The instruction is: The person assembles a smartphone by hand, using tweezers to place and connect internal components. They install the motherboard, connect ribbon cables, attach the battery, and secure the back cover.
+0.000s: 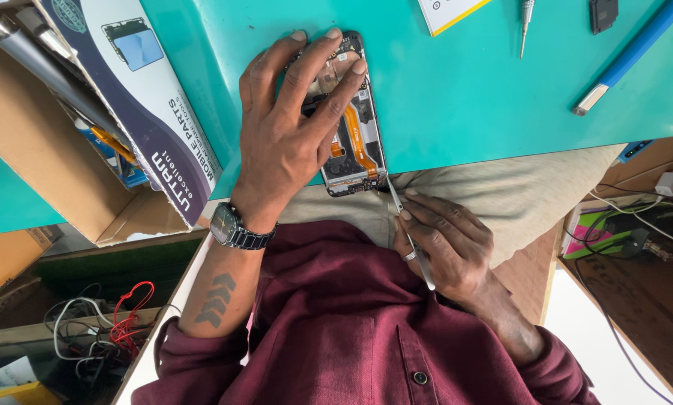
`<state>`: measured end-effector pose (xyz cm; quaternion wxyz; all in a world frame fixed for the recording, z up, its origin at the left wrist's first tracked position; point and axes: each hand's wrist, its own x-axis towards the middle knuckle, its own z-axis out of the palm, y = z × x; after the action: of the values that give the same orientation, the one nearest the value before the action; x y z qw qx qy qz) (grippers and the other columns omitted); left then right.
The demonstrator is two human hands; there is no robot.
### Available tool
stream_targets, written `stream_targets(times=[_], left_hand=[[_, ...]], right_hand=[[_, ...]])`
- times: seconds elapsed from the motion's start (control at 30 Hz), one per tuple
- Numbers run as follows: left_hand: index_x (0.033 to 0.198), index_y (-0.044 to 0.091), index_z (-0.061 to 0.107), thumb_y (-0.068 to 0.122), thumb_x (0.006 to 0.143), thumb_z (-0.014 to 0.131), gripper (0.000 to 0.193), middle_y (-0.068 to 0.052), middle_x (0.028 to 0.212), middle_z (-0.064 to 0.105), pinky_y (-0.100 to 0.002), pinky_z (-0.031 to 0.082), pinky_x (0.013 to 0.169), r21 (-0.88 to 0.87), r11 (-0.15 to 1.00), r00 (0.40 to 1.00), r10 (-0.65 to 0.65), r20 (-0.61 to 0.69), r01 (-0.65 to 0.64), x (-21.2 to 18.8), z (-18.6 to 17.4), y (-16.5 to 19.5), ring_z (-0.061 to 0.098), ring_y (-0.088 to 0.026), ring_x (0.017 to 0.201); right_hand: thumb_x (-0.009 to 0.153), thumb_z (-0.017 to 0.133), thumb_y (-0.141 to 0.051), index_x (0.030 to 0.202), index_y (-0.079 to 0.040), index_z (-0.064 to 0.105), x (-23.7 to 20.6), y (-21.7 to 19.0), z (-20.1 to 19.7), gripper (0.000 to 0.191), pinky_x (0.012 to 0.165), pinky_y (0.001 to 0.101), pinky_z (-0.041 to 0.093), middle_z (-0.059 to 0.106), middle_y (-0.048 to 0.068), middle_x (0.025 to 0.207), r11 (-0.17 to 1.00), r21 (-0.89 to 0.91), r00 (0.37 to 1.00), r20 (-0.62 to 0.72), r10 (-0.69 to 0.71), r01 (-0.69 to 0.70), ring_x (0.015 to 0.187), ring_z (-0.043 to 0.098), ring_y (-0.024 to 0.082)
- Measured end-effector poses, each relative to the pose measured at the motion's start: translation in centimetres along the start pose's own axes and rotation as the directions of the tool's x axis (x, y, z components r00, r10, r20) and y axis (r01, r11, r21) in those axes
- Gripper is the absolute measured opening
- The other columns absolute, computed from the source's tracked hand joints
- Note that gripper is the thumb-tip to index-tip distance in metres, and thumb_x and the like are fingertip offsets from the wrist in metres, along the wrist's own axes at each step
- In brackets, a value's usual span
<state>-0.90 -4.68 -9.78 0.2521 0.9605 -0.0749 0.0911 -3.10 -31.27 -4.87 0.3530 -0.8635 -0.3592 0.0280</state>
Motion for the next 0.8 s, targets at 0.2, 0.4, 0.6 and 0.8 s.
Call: stream_targets(times=[0.2,0.4,0.6,0.8], left_hand=[[0.151,0.027,0.063,0.02,0.111,0.073,0.041,0.0,0.159,0.044,-0.045,0.039,0.119,0.022,1.0,1.0,-0.01,-0.014,0.01,-0.2,0.1,-0.1,0.043,-0.027,0.143],[0.151,0.023,0.063,0.018,0.112,0.07,0.04,-0.006,0.158,0.042,-0.044,0.037,0.118,0.065,0.996,0.993,-0.057,-0.1,0.064,-0.2,0.8,0.2,0.041,-0.03,0.14],[0.151,0.016,0.064,0.03,0.112,0.07,0.041,-0.009,0.156,0.043,-0.047,0.032,0.112,0.063,0.988,0.987,-0.134,-0.087,0.14,-0.1,0.3,0.6,0.037,-0.029,0.136],[0.155,0.029,0.053,0.073,0.084,0.078,0.087,-0.002,0.166,0.034,-0.062,0.014,0.124,-0.114,0.988,0.962,0.133,0.238,-0.108,1.7,-1.4,0.7,0.022,-0.032,0.151]], right_hand=[[0.091,0.082,0.007,0.104,-0.001,0.061,0.2,1.6,-0.7,0.026,0.071,0.0332,0.056,0.072,0.013,0.1,0.997,-0.004,0.985,-0.153,0.074,-0.075,0.085,0.072,0.024],[0.075,0.074,0.012,0.116,-0.004,0.07,5.2,4.3,-2.7,0.044,0.079,0.0443,0.052,0.065,0.015,0.109,0.966,-0.253,0.998,0.033,0.053,-0.043,0.09,0.063,0.034],[0.093,0.07,0.011,0.129,-0.004,0.068,5.9,2.7,-3.6,0.039,0.077,0.0366,0.055,0.067,0.015,0.117,0.955,-0.107,0.961,-0.038,0.273,-0.276,0.092,0.065,0.026],[0.09,0.08,-0.01,0.119,-0.003,0.068,3.3,0.1,-1.0,0.032,0.075,0.0261,0.063,0.078,0.011,0.109,0.491,0.197,0.529,0.311,0.789,-0.848,0.09,0.077,0.015]])
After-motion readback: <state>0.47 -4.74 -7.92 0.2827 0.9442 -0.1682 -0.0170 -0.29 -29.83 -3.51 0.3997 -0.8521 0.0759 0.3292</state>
